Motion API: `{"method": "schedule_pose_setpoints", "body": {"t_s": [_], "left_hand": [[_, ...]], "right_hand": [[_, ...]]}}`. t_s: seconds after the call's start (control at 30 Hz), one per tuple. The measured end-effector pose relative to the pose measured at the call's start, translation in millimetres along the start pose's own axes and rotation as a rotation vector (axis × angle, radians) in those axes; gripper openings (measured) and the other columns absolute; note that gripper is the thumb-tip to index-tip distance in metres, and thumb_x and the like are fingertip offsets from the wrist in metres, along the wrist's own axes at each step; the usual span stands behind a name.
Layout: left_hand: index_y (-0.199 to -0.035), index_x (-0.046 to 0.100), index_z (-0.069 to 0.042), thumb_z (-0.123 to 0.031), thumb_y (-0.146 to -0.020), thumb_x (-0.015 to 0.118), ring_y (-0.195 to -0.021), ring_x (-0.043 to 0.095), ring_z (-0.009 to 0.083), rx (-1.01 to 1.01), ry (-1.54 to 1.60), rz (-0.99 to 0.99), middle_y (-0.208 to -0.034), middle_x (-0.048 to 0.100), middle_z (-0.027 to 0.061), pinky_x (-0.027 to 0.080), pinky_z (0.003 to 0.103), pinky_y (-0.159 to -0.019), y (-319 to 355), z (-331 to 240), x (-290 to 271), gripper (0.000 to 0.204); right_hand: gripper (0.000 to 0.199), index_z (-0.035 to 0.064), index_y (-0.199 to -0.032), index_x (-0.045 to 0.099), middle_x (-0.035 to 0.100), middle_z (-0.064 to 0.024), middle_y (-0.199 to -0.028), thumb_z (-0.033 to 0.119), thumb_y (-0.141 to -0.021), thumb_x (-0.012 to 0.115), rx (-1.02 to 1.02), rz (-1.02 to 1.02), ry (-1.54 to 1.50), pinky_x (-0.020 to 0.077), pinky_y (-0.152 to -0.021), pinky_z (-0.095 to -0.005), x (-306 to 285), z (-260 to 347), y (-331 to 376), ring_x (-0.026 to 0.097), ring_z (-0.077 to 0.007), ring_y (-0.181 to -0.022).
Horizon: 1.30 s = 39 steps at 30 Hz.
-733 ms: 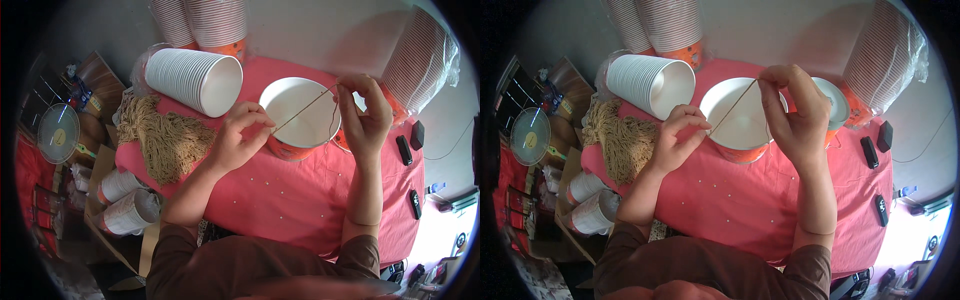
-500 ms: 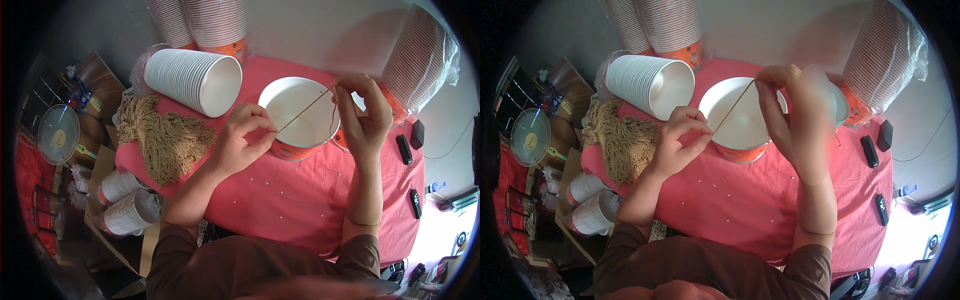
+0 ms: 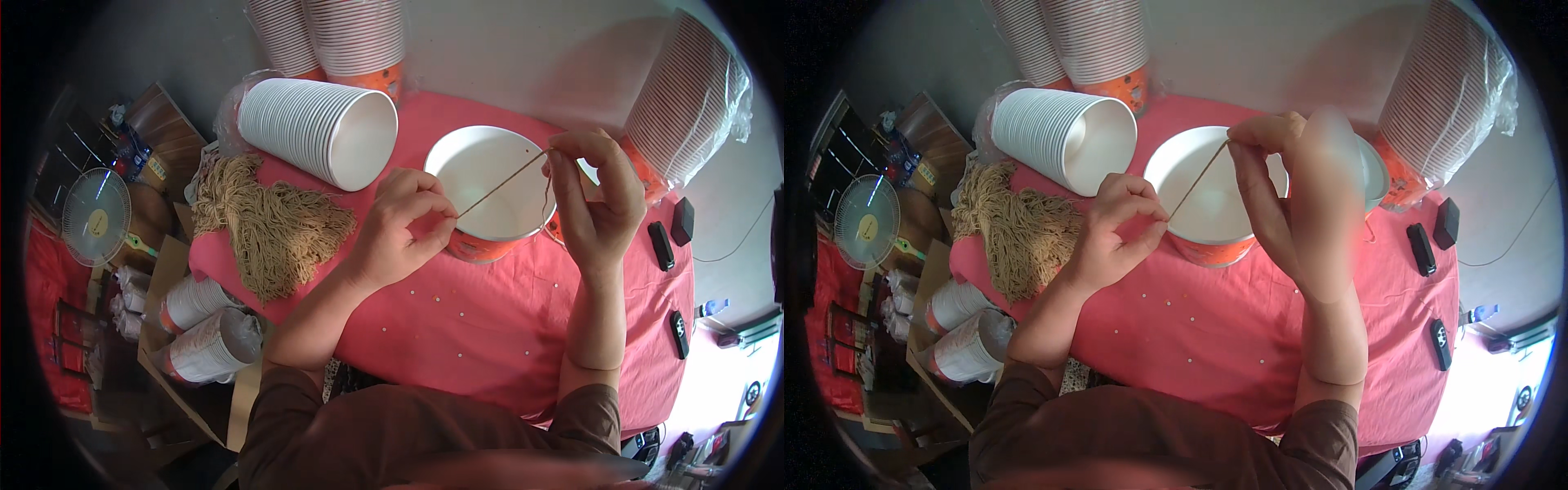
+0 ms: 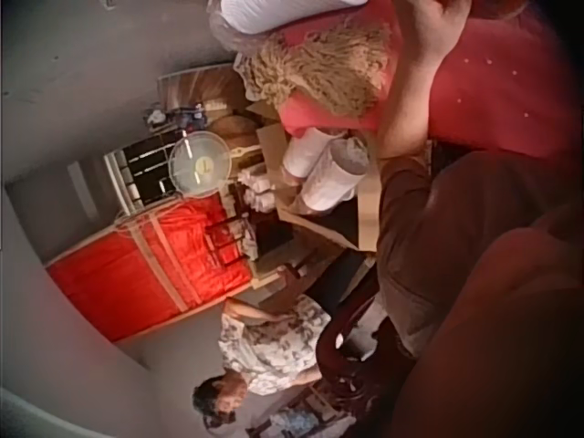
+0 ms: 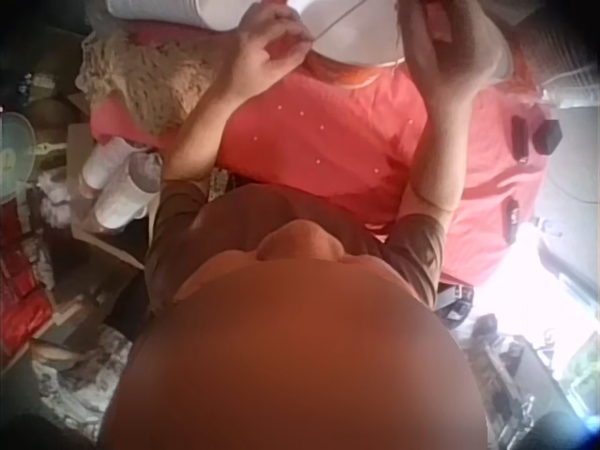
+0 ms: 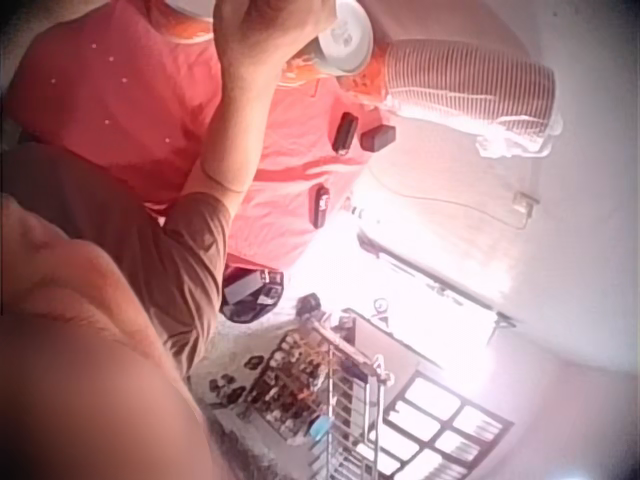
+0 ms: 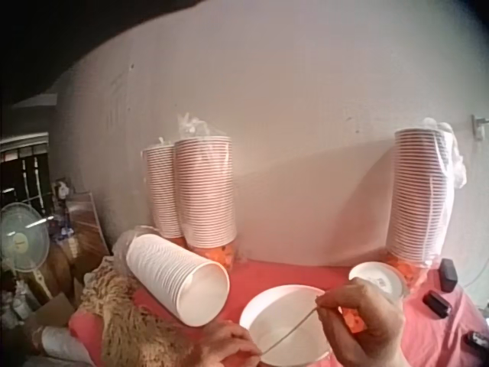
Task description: Attaching rope handles to paper buckets by threading them through holes and tying knots.
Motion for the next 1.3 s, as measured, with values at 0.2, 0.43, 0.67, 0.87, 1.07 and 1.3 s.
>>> {"method": "schedule_pose_setpoints", "body": {"t_s": [0.2, 0.43, 0.67, 0.87, 1.07, 1.3], "left_hand": [[-0.086, 0.063, -0.008, -0.003, -0.074, 0.074, -0.093, 0.056, 0.0244, -0.035, -0.018, 0.0, -0.094, 0.057, 0.0043, 0.042, 0.037, -0.085, 1.0, 1.5, -1.3, 0.017], [-0.088, 0.063, -0.007, -0.003, -0.077, 0.072, -0.095, 0.056, 0.0258, -0.029, -0.01, 0.047, -0.096, 0.059, 0.0061, 0.044, 0.038, -0.086, -1.8, 1.2, -4.8, 0.014], [-0.094, 0.065, -0.003, 0.001, -0.084, 0.065, -0.07, 0.058, 0.0147, -0.094, 0.105, -0.06, -0.086, 0.064, 0.0058, 0.047, 0.027, -0.062, -2.9, 1.3, -23.2, 0.011], [-0.117, 0.064, -0.001, -0.001, -0.081, 0.07, -0.059, 0.058, 0.0125, -0.043, 0.129, 0.228, -0.079, 0.065, 0.0053, 0.048, 0.027, -0.055, 11.3, -27.2, 15.1, 0.036], [-0.109, 0.06, 0.0, -0.009, -0.086, 0.068, -0.073, 0.066, 0.0255, -0.259, 0.122, 0.159, -0.086, 0.065, 0.0124, 0.052, 0.035, -0.065, 7.7, -4.8, 8.8, 0.026], [-0.111, 0.062, 0.0, -0.007, -0.094, 0.057, -0.084, 0.062, 0.0213, -0.351, 0.004, -0.13, -0.106, 0.063, 0.0135, 0.051, 0.031, -0.068, 5.5, 54.3, -27.4, 0.019]], "right_hand": [[0.017, -0.0023, -0.09, 0.062, 0.065, -0.008, -0.08, -0.014, -0.078, 0.065, -0.003, -0.029, 0.002, 0.0487, -0.062, -0.0253, -3.9, -2.2, -0.4, 0.063, -0.0153, -0.068], [0.016, -0.002, -0.09, 0.062, 0.064, -0.0065, -0.079, -0.013, -0.079, 0.065, -0.013, -0.066, 0.025, 0.047, -0.062, -0.0241, -7.6, -9.0, -1.5, 0.061, -0.0134, -0.069], [0.015, -0.0019, -0.09, 0.062, 0.064, -0.0053, -0.08, -0.012, -0.08, 0.064, 0.058, -0.057, -0.027, 0.047, -0.064, -0.0241, -8.2, -13.4, -0.9, 0.061, -0.0124, -0.07], [0.013, -0.0025, -0.092, 0.062, 0.064, -0.0056, -0.081, -0.012, -0.083, 0.062, 0.069, -0.045, -0.084, 0.0467, -0.063, -0.0225, -7.4, -8.0, -1.5, 0.06, -0.0108, -0.07], [0.008, -0.0022, -0.099, 0.059, 0.063, -0.0022, -0.082, -0.005, -0.091, 0.06, 0.39, 0.021, -0.389, 0.0461, -0.062, -0.02, -5.7, -10.9, 2.1, 0.058, -0.006, -0.07], [0.01, 0.0004, -0.103, 0.061, 0.063, -0.0006, -0.079, 0.006, -0.094, 0.063, 0.619, 0.303, -0.888, 0.0422, -0.056, -0.0177, 6.0, -18.1, 6.7, 0.056, -0.0036, -0.067]]}}
Point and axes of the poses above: each hand's wrist, its own y-axis away from the middle knuckle, its own x-axis out of the palm, z = x × y, the point moved 4 cm from there along -y, towards the middle knuckle
